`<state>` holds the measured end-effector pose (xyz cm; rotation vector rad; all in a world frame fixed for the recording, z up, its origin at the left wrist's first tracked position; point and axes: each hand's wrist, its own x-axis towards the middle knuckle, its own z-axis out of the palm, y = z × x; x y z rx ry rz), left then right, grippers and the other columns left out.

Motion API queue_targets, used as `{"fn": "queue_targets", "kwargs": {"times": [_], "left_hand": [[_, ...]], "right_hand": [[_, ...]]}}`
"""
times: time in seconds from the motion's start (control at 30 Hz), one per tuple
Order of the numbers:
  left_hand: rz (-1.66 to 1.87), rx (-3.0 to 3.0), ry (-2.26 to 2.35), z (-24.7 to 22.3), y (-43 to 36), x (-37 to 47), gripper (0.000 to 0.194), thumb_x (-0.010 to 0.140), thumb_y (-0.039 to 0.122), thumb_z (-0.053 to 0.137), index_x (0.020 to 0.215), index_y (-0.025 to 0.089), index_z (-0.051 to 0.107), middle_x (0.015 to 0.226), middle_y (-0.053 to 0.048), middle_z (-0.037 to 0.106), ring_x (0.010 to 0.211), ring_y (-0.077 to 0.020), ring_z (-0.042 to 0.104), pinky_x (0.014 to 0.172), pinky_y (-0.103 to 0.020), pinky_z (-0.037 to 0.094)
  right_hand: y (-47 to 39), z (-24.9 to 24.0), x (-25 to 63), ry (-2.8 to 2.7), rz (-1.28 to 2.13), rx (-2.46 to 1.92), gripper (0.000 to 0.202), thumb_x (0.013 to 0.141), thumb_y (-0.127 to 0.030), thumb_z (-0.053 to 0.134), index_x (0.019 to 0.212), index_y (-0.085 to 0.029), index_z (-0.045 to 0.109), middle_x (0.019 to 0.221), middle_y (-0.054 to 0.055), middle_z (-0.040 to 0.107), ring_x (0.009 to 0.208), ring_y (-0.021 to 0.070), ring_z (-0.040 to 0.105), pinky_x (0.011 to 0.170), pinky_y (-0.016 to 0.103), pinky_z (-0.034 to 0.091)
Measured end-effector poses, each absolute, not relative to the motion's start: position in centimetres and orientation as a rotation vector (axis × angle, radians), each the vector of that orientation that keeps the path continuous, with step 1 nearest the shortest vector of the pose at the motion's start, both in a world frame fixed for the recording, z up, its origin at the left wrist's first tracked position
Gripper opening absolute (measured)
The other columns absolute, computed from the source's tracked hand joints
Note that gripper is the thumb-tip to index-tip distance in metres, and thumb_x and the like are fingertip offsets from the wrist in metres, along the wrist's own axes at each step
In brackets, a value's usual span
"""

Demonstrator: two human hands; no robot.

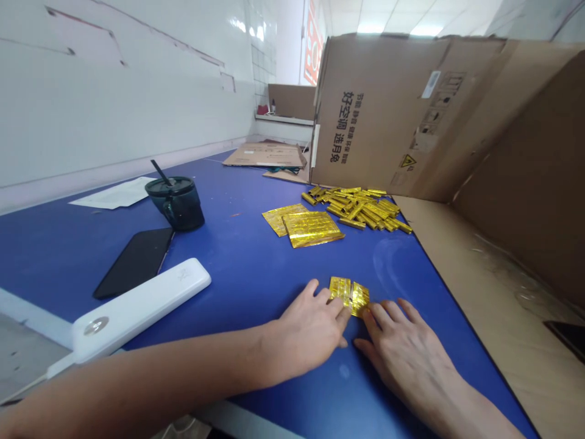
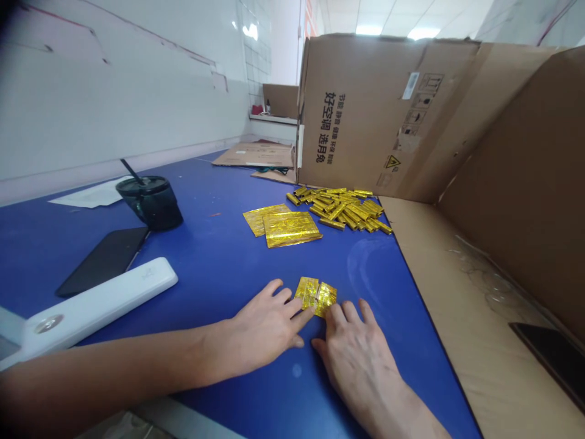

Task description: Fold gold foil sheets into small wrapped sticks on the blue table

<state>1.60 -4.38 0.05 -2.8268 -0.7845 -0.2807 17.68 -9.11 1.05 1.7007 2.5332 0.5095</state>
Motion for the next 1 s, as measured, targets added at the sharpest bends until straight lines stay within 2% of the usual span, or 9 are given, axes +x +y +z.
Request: {"fn": "queue_targets", "kwargs": {"times": [0.13, 0.3, 0.47, 0.57, 0.67, 1.0], "left_hand": [[-0.248, -2.823, -0.812, 0.1, -4.7, 1.7, 0.041, 0.076, 0.046, 0.051, 0.103, 0.015, 0.051, 0.091, -0.005, 0.058, 0.088, -0.0232, 0.047, 0.083, -0.042, 0.026], [-0.253, -2.791, -0.808, 0.0, -4.9, 1.8, 0.045, 0.076, 0.048, 0.05, 0.104, 0.012, 0.052, 0.094, -0.008, 0.057, 0.087, -0.0236, 0.046, 0.084, -0.042, 0.026], [-0.274, -2.794, -0.794, -0.2, -5.0, 1.7, 0.039, 0.076, 0.045, 0.051, 0.097, 0.012, 0.056, 0.089, -0.006, 0.057, 0.086, -0.0236, 0.045, 0.083, -0.043, 0.027], [-0.28, -2.809, -0.809, -0.1, -5.1, 1.5, 0.041, 0.076, 0.045, 0.051, 0.099, 0.012, 0.055, 0.086, -0.005, 0.056, 0.084, -0.0227, 0.045, 0.082, -0.042, 0.027], [-0.253, -2.826, -0.822, 0.1, -5.2, 1.2, 0.039, 0.076, 0.048, 0.05, 0.093, 0.013, 0.058, 0.085, -0.004, 0.056, 0.081, -0.0222, 0.046, 0.081, -0.043, 0.027], [-0.255, -2.841, -0.809, 0.2, -4.6, 1.0, 0.039, 0.076, 0.049, 0.048, 0.089, 0.013, 0.057, 0.085, -0.005, 0.058, 0.084, -0.023, 0.048, 0.084, -0.042, 0.025]], "right_hand": [[-9.2, 0.6, 18.1, 2.559, 0.52, 1.667, 0.03, 0.072, -0.028, 0.055, 0.096, -0.011, 0.062, 0.099, 0.014, 0.062, 0.098, 0.0304, 0.051, 0.085, 0.053, 0.035], [-9.4, 0.1, 18.1, 2.687, 0.536, 1.534, 0.046, 0.073, -0.025, 0.05, 0.115, -0.006, 0.05, 0.122, 0.017, 0.045, 0.111, 0.0305, 0.042, 0.089, 0.056, 0.033], [-9.9, 0.3, 17.4, 2.753, 0.36, 1.402, 0.053, 0.072, -0.031, 0.053, 0.117, -0.004, 0.047, 0.119, 0.019, 0.047, 0.107, 0.028, 0.048, 0.087, 0.046, 0.042], [-10.2, 0.6, 17.5, 2.714, 0.385, 1.416, 0.058, 0.068, -0.036, 0.057, 0.113, 0.0, 0.051, 0.114, 0.022, 0.049, 0.102, 0.031, 0.051, 0.084, 0.046, 0.044], [-10.3, 0.6, 17.9, 2.667, 0.42, 1.424, 0.06, 0.065, -0.042, 0.06, 0.109, -0.001, 0.055, 0.11, 0.023, 0.053, 0.096, 0.032, 0.055, 0.081, 0.046, 0.046], [-10.6, 0.5, 17.8, 2.647, 0.384, 1.589, 0.063, 0.067, -0.055, 0.053, 0.108, -0.007, 0.057, 0.11, 0.021, 0.054, 0.099, 0.0319, 0.053, 0.089, 0.053, 0.035]]}}
